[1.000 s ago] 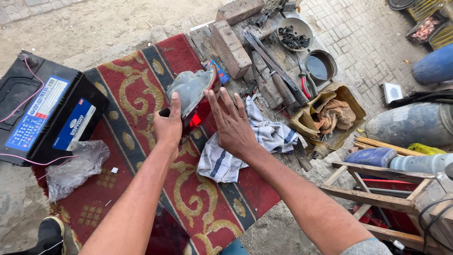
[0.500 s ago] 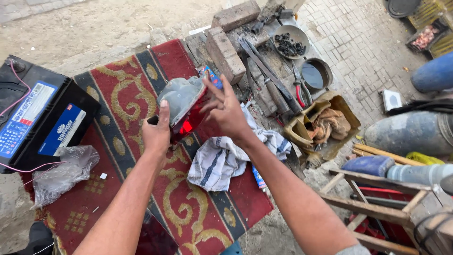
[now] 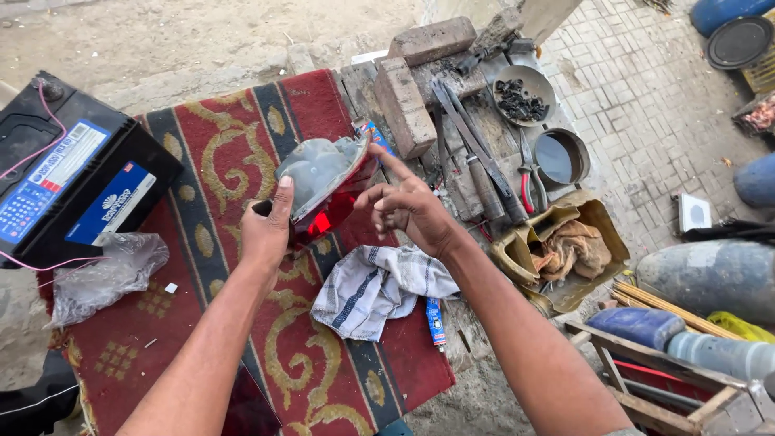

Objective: Repairing a car tail light by applying adhesive to the housing and reattaching the lens.

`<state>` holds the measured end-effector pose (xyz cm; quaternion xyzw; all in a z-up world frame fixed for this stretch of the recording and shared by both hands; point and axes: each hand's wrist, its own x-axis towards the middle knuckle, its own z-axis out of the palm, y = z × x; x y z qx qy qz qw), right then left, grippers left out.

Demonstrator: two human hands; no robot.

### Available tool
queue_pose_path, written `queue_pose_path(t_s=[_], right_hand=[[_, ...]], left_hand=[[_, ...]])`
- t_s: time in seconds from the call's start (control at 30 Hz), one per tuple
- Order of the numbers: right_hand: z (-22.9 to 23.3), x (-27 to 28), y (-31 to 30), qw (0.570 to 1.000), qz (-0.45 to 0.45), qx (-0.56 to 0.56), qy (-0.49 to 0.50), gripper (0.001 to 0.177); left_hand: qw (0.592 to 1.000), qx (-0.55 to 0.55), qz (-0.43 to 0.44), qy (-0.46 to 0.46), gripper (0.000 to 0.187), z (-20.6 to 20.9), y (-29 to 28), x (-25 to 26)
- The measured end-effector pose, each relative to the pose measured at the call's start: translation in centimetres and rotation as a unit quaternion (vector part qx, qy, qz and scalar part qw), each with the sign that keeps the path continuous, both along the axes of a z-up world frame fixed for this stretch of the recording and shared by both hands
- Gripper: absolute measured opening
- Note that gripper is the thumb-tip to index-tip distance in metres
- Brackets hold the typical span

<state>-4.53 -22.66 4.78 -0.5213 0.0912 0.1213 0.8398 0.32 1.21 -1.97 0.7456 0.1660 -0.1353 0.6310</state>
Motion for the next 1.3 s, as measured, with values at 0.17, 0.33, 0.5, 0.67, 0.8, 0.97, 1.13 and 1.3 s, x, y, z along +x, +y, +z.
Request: queue_pose_path(t_s=[0.17,0.33,0.5,0.67,0.8,0.97,1.13,1.3], right_hand=[[-0.2,-0.1,1.2,0.997,0.052,0.044,0.034,0.095],[0.5,-0.3,1.1,0.981,0.056,-0.179,0.039,0.093],[1.2,-0.1,-0.4,0.923,0.062,-0.38,0.013,0.079],[1.2,1.1,-1.1,0.827,0.071,-0.556,-0.045,0.076],[0.1,2.6,-0.1,0.517,0.117,-0.835,-0.149,0.089],[-0.2,1.2,-1.0,0.435,0.106,-0.872,-0.196,0.089],[0.3,0.5,-2.2,0.416,0.117,-0.876,-0.215,0.089],[2.8,0.9,-2.7,0.394,0.137,-0.872,-0.258,0.07]], left_hand=[[1.0,-0.003,0.012,0.006,0.065,0.4,-0.2,0.0],[1.0,-0.002,0.003,0.017,0.064,0.9,-0.3,0.1],[1.0,0.005,0.011,0.01,0.065,0.9,-0.2,0.0],[1.0,0.009,0.011,0.022,0.066,0.2,-0.2,0.5],[1.0,0.004,0.007,0.027,0.068,-1.3,-0.1,0.7],[1.0,0.014,0.013,0.02,0.066,-0.6,-0.3,0.7],[1.0,0.004,0.016,0.011,0.065,0.1,-0.2,0.4],[1.0,0.01,0.018,0.018,0.066,-0.9,-0.1,0.7]])
